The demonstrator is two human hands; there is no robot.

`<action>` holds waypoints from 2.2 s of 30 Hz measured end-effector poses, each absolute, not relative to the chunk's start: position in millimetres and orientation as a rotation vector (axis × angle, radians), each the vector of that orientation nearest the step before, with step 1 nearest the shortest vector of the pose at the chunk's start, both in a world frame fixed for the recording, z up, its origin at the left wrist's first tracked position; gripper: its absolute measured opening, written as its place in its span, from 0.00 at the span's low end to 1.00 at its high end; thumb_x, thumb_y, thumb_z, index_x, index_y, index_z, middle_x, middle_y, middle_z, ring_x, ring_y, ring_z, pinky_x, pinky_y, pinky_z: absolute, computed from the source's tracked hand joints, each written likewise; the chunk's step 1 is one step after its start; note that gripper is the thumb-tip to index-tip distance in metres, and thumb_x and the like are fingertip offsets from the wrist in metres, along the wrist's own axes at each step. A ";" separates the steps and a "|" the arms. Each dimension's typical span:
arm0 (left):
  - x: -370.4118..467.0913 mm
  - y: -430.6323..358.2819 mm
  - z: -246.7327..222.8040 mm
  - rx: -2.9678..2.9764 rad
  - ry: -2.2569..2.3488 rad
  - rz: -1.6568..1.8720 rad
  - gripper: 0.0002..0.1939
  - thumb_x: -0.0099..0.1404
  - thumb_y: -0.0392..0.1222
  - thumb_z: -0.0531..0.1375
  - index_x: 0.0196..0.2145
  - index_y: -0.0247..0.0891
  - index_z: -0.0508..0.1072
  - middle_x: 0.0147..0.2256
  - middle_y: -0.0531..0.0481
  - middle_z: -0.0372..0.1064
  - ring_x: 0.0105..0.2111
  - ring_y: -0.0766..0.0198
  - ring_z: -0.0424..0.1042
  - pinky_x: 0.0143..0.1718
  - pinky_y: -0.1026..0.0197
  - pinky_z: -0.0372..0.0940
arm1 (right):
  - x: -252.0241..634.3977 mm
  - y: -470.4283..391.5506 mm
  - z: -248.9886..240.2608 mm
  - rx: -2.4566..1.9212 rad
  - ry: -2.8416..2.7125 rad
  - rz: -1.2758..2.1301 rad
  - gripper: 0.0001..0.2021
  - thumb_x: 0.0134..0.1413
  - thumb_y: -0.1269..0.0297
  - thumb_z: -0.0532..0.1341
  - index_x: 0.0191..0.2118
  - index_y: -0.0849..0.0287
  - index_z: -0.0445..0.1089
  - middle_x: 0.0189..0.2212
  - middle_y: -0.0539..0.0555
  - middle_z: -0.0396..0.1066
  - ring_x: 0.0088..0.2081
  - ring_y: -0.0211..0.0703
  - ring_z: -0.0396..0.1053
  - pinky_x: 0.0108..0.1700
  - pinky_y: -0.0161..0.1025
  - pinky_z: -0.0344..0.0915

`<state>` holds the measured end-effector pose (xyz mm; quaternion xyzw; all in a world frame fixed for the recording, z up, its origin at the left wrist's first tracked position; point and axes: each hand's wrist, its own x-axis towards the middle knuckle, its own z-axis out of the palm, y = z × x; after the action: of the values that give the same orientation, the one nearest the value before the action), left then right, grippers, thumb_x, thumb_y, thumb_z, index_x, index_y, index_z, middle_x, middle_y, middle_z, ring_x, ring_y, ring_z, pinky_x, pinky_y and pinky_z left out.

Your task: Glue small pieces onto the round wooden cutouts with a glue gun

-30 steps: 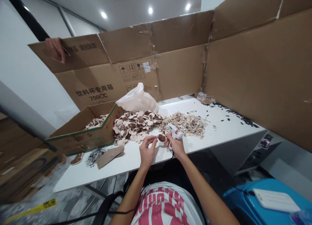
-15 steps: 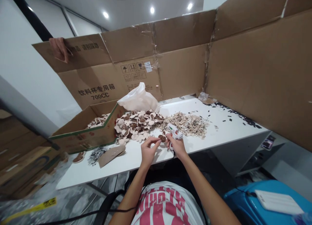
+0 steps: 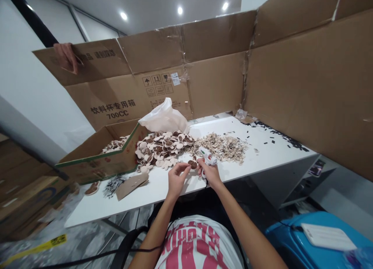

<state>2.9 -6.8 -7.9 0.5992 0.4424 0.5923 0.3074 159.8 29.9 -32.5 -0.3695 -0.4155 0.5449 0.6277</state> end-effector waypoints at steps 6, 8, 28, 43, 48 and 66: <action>3.0 -6.6 -7.8 1.560 1.184 1.587 0.12 0.65 0.50 0.68 0.38 0.38 0.80 0.37 0.45 0.80 0.39 0.56 0.80 0.45 0.54 0.75 | 160.4 30.6 -33.6 -0.850 -0.950 1.244 0.23 0.50 0.43 0.74 0.34 0.57 0.72 0.24 0.53 0.73 0.18 0.44 0.67 0.18 0.36 0.64; 2.7 -6.7 -7.8 1.563 1.185 1.586 0.12 0.65 0.50 0.68 0.39 0.38 0.80 0.37 0.45 0.80 0.39 0.56 0.80 0.45 0.55 0.75 | 160.5 30.2 -32.8 -0.853 -0.955 1.237 0.23 0.50 0.42 0.74 0.34 0.58 0.73 0.24 0.53 0.73 0.18 0.44 0.67 0.18 0.36 0.64; 3.5 -6.0 -7.6 1.568 1.246 1.542 0.13 0.61 0.49 0.71 0.39 0.38 0.81 0.35 0.45 0.80 0.35 0.58 0.78 0.40 0.57 0.72 | 159.8 27.7 -31.7 -0.820 -1.051 1.229 0.22 0.54 0.42 0.73 0.33 0.57 0.73 0.23 0.51 0.72 0.18 0.41 0.66 0.20 0.33 0.64; 1.7 -5.8 -9.8 1.616 1.300 1.551 0.13 0.61 0.48 0.70 0.40 0.39 0.78 0.37 0.47 0.77 0.35 0.61 0.73 0.39 0.60 0.68 | 163.0 27.8 -34.7 -0.800 -1.124 1.251 0.22 0.56 0.40 0.71 0.33 0.56 0.72 0.24 0.51 0.72 0.19 0.41 0.66 0.21 0.34 0.62; 0.1 -4.0 -10.2 1.573 1.289 1.567 0.16 0.65 0.48 0.67 0.47 0.39 0.75 0.43 0.44 0.75 0.41 0.59 0.73 0.41 0.60 0.68 | 162.5 26.8 -31.8 -0.768 -1.093 1.267 0.23 0.55 0.41 0.72 0.32 0.56 0.72 0.24 0.51 0.72 0.19 0.41 0.66 0.21 0.34 0.62; 4.3 -7.4 -7.3 1.733 1.255 1.285 0.20 0.72 0.56 0.59 0.38 0.37 0.80 0.34 0.48 0.77 0.32 0.62 0.69 0.37 0.62 0.63 | 164.3 25.6 -30.2 -0.778 -1.094 1.298 0.23 0.52 0.40 0.75 0.33 0.57 0.74 0.22 0.51 0.72 0.18 0.42 0.65 0.21 0.34 0.62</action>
<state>4.3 -7.4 -7.3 0.6585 0.4767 0.4883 0.3173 164.3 25.6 -30.2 -0.3351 -0.4711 0.5585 0.5949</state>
